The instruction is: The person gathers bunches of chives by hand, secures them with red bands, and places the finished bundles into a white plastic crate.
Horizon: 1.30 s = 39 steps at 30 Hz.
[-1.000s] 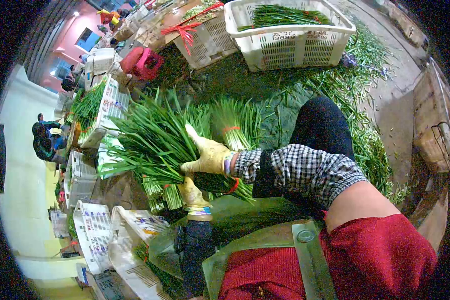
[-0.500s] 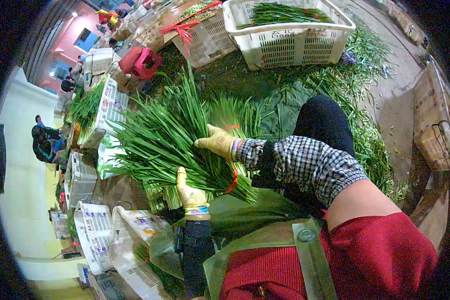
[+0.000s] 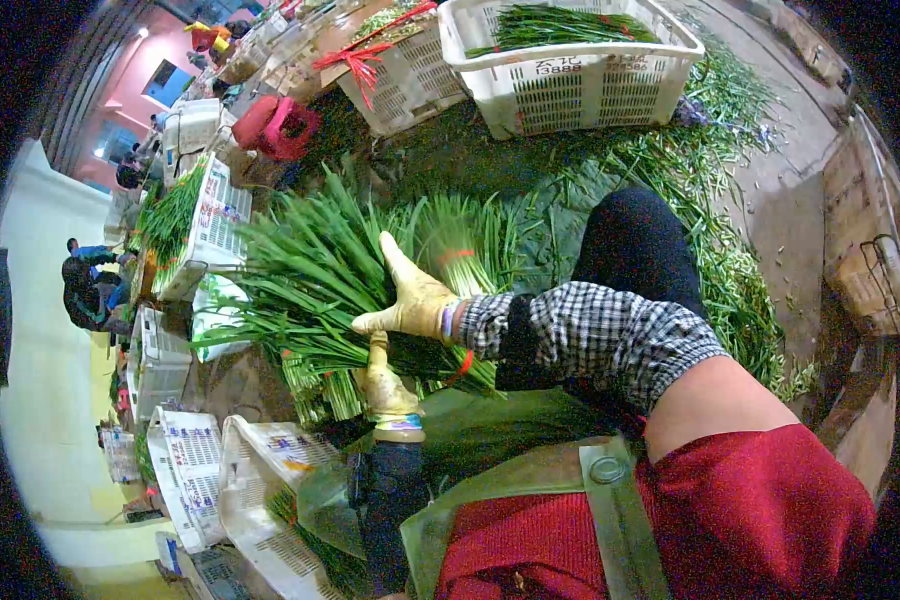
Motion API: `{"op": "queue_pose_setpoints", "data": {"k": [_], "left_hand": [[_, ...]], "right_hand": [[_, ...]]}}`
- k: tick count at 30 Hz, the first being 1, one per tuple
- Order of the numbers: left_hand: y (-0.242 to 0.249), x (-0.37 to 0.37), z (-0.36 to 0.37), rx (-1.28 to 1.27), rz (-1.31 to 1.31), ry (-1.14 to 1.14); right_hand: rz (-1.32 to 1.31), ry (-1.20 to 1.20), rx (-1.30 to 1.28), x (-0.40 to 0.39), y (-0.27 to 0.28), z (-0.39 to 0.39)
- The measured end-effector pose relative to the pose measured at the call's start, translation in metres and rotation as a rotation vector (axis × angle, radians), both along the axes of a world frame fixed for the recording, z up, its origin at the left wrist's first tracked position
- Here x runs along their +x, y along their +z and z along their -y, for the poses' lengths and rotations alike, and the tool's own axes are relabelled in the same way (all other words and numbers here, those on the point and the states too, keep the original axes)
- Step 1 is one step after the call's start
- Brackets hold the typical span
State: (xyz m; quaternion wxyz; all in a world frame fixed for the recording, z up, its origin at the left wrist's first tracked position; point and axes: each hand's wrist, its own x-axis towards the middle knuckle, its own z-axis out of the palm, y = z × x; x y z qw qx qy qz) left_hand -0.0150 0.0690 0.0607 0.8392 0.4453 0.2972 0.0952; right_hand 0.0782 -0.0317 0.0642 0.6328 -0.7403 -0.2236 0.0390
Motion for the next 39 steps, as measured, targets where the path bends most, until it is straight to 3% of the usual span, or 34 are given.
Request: {"op": "queue_pose_setpoints", "data": {"k": [1, 4, 8, 11, 18, 23, 24, 26, 27, 30, 31, 33, 34, 35, 36, 39], "left_hand": [[-0.008, -0.002, 0.003, 0.047, 0.143, -0.014], [-0.010, -0.003, 0.002, 0.063, 0.137, -0.001], [-0.018, 0.000, -0.014, -0.015, 0.165, -0.022], [-0.005, -0.001, -0.009, 0.061, 0.116, -0.006], [-0.012, -0.001, -0.016, 0.128, 0.118, -0.018], [-0.033, 0.009, -0.036, -0.106, 0.200, 0.006], [-0.032, 0.012, -0.039, -0.172, 0.237, 0.028], [-0.032, 0.014, -0.045, -0.167, 0.244, 0.118], [-0.034, 0.014, -0.050, -0.162, 0.256, 0.145], [-0.037, 0.015, -0.057, -0.129, 0.243, 0.164], [-0.036, 0.014, -0.056, -0.111, 0.240, 0.164], [-0.034, 0.013, -0.052, -0.090, 0.256, 0.132], [-0.033, 0.013, -0.048, -0.087, 0.276, 0.102], [-0.029, 0.009, -0.048, 0.041, 0.136, 0.056], [-0.028, 0.010, -0.050, 0.148, 0.143, 0.037], [-0.015, 0.013, -0.045, 0.514, 0.208, 0.014]], "right_hand": [[0.022, -0.080, -0.111, -0.003, -0.002, 0.000], [-0.208, -0.005, -0.155, 0.010, 0.001, 0.009], [-0.232, -0.038, 0.001, 0.012, -0.001, 0.014], [-0.347, -0.001, 0.216, 0.023, -0.030, 0.005], [-0.518, 0.077, 0.263, 0.024, -0.021, 0.010], [-0.234, 0.031, 0.200, 0.030, -0.042, 0.010], [-0.136, -0.016, 0.063, 0.032, -0.042, 0.015], [-0.013, 0.019, 0.025, 0.020, -0.044, 0.020], [0.061, 0.011, -0.180, 0.011, -0.033, 0.026], [-0.012, 0.381, -0.367, -0.010, -0.041, 0.024], [0.019, 0.483, -0.247, -0.017, -0.055, 0.021], [0.064, 0.387, -0.295, -0.023, -0.068, 0.010], [-0.069, 0.352, -0.434, -0.020, -0.069, 0.011], [-0.101, 0.343, -0.313, -0.019, -0.070, 0.014], [-0.338, 0.392, -0.238, -0.015, -0.060, 0.019], [-0.633, 0.397, -0.016, 0.007, -0.096, 0.014]]}}
